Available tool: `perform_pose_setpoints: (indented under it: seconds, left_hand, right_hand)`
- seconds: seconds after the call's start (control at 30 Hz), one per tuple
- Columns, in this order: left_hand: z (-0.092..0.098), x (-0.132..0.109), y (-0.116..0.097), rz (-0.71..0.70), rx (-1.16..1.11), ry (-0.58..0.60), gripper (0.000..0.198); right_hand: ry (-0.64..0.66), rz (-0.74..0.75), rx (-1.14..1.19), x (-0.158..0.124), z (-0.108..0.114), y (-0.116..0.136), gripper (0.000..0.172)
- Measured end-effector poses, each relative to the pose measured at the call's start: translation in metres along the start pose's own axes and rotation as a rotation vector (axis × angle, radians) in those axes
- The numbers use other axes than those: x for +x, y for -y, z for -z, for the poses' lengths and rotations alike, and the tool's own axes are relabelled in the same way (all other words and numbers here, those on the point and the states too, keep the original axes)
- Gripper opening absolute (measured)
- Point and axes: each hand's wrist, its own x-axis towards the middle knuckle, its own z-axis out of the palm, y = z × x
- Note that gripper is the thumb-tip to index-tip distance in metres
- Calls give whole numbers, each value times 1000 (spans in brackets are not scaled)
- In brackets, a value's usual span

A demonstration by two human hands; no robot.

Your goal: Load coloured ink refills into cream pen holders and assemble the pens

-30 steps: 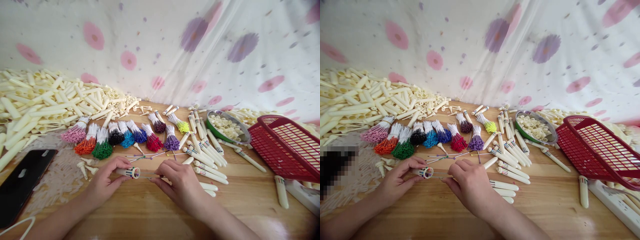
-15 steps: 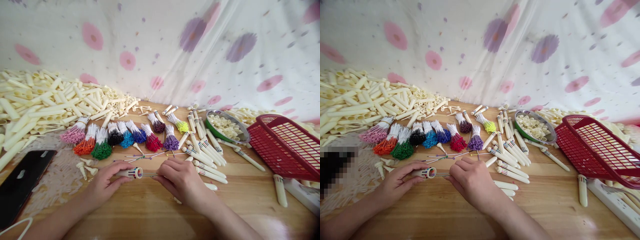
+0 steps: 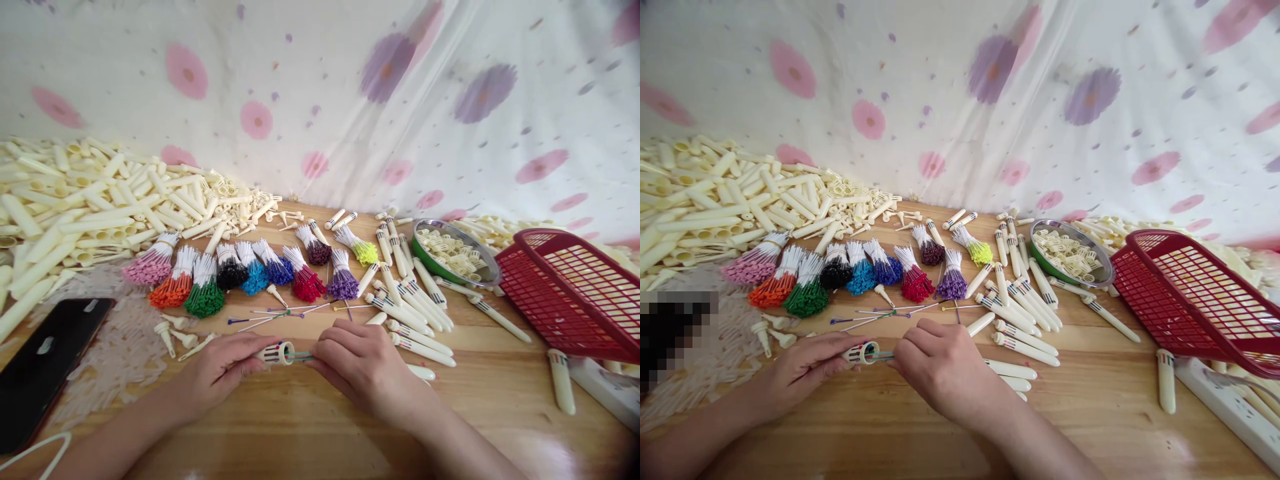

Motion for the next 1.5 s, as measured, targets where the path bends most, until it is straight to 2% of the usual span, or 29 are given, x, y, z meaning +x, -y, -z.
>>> perform_pose_setpoints:
  seconds: [0.1,0.2,0.27,0.37,0.5,0.57,0.67,0.77,1.07,1.27,1.5]
  left_hand:
    - [-1,0,2,21,-28,-65,31]
    - [-2,-1,4,55,-72,-135,28]
    - [-4,-2,5,76,-123,-162,27]
    - [-6,-3,7,107,-193,-172,29]
    - [-5,-3,9,101,-216,-156,28]
    - [-2,-3,9,45,-203,-98,27]
    - [2,-2,7,-26,-211,7,27]
    - [4,-2,5,-47,-247,23,27]
    - [-2,-1,11,-76,-184,-6,32]
    - [0,-2,7,-25,-163,44,36]
    - [0,0,5,-14,-164,44,35]
  right_hand:
    - [-16,-47,37,-2,2,-5,15]
    - [-28,-194,49,-5,0,-12,13]
    - [6,-298,27,-6,-5,-15,12]
    - [52,-339,22,-5,-13,-16,13]
    - [-101,-262,87,-3,-8,-9,13]
    - [-161,-162,119,-3,0,-4,10]
    - [-144,-6,108,-4,9,3,7]
    - [-70,67,45,-5,10,7,12]
    - [48,102,-77,-2,12,7,28]
    - [62,103,-86,0,11,8,28]
    - [71,74,-84,-2,9,4,23]
